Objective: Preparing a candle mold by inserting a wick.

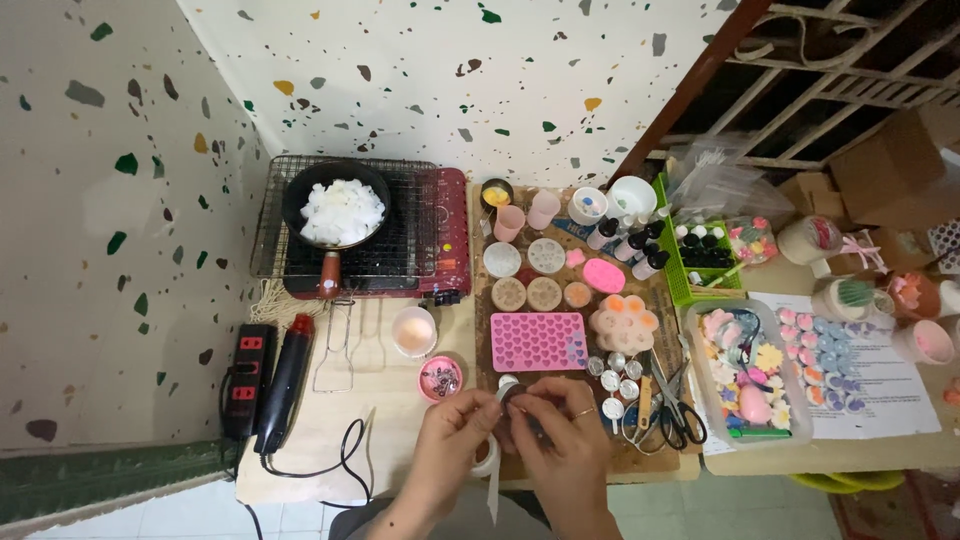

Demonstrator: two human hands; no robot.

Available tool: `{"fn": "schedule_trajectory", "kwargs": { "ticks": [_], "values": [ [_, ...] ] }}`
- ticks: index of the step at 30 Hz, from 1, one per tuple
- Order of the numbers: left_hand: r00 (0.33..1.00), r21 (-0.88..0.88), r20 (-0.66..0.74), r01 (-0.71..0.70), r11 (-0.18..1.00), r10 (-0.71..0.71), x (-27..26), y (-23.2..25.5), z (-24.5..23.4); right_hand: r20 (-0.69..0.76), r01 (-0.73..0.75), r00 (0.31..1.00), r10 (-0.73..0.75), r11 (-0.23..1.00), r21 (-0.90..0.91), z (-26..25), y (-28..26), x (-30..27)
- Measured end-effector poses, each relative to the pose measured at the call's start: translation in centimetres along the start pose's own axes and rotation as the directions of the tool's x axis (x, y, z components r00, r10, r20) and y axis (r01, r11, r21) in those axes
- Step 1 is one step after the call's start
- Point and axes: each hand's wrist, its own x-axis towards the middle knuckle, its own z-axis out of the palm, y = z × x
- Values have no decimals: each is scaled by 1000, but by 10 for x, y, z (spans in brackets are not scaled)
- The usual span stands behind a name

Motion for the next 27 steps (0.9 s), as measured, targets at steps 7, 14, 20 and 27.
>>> {"fn": "schedule_trajectory", "kwargs": {
  "ticks": [7,14,20,27],
  "values": [
    [990,3,-77,121,993,-120,4,-5,-4,101,-254,964,245,963,93,7,8,-4],
    [977,38,-14,215,976,-214,4,23,-13,212,-346,927,309,923,166,-8,12,0],
    [970,76,62,232,970,-237,2,31,-18,382,-216,911,153,968,127,-16,20,12],
    [980,83,87,170,982,-177,0,34,-19,229,-167,966,117,963,210,-2,30,0]
  ]
}}
